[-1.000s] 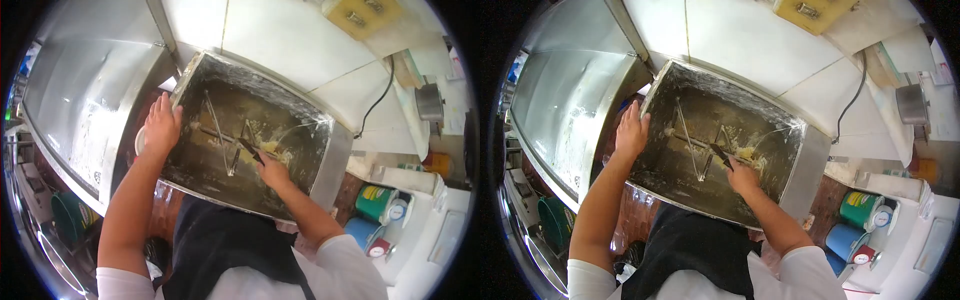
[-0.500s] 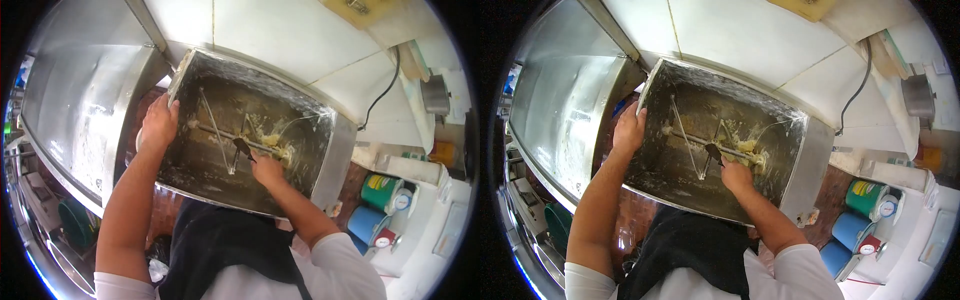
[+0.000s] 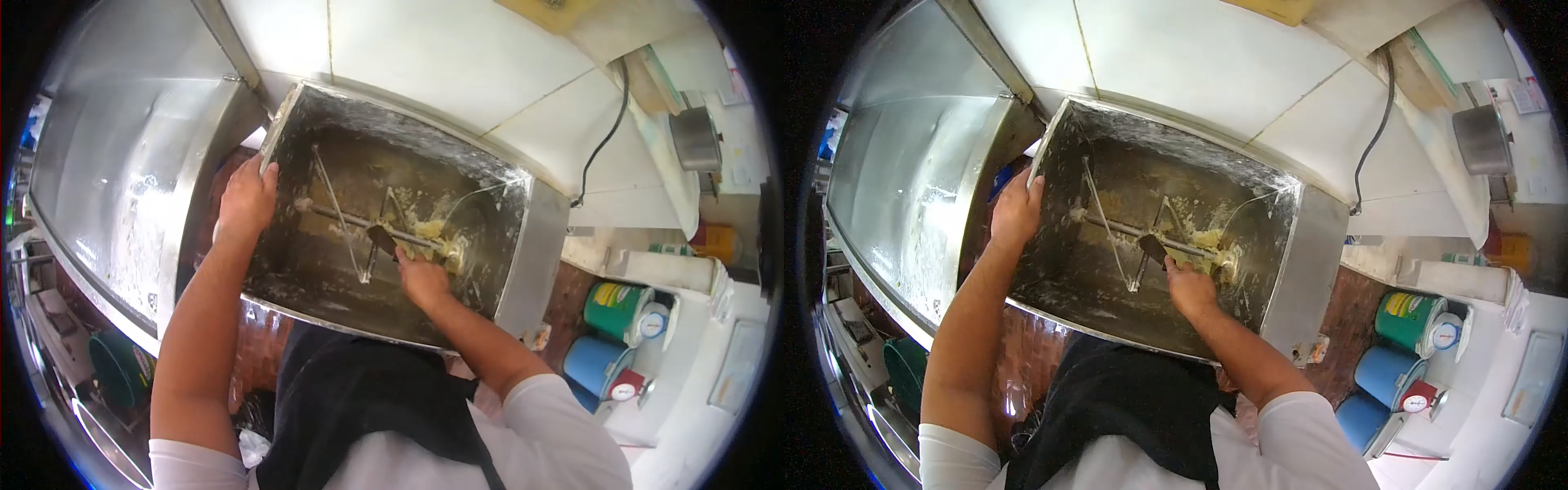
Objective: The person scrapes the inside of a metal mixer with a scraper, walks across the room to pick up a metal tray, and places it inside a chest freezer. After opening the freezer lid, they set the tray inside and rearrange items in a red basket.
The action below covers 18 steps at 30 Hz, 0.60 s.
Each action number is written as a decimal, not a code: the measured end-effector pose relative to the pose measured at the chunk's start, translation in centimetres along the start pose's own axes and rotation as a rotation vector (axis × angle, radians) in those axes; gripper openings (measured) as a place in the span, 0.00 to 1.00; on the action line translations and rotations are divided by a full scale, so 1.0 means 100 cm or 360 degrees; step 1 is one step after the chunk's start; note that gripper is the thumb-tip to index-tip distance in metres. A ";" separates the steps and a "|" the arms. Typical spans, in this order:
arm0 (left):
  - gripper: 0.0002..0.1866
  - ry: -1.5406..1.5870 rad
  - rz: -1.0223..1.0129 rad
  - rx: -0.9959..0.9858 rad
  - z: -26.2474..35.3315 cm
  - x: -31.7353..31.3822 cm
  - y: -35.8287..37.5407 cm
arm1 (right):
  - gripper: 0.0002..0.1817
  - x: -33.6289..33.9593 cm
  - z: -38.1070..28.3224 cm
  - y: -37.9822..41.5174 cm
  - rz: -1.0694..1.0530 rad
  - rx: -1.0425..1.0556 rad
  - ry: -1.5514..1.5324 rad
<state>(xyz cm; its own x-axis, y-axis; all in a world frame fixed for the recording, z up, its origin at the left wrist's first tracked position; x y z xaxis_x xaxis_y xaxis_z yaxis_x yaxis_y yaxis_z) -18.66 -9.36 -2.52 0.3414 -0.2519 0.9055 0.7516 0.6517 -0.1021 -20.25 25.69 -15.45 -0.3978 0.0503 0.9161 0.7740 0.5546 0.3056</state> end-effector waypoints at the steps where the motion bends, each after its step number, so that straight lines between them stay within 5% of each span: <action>1: 0.26 -0.0005 -0.0011 -0.0010 0.000 0.000 0.000 | 0.25 -0.004 0.002 0.000 -0.0072 -0.0014 0.0081; 5: 0.25 -0.0017 -0.0016 -0.0007 0.003 0.002 0.001 | 0.26 -0.005 -0.002 -0.003 -0.0037 -0.0065 -0.0038; 8: 0.25 -0.0022 -0.0023 -0.0035 0.002 -0.001 0.000 | 0.26 -0.020 0.009 -0.002 -0.0033 -0.0299 -0.0621; 13: 0.25 0.0010 -0.0065 -0.0019 0.004 0.002 0.000 | 0.26 -0.006 0.002 -0.002 0.0037 -0.0012 0.0110; 18: 0.24 0.0057 -0.0010 -0.0039 0.003 0.002 0.001 | 0.26 0.002 -0.004 -0.003 0.0059 0.0012 0.0089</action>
<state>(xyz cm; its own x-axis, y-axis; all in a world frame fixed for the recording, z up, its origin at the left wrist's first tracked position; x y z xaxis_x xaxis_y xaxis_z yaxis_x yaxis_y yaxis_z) -18.72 -9.09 -2.24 0.3562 -0.2821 0.8908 0.7674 0.6323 -0.1067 -20.34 25.23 -15.30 -0.3405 0.0249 0.9399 0.7841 0.5592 0.2692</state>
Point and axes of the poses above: each hand's wrist, its own y-axis away from the middle knuckle, its own x-axis out of the back of the hand, z = x × y, the point moved 10 cm from there along -y, towards the middle knuckle, and after that the axes turned 10 degrees about z, right-handed, at the moved point
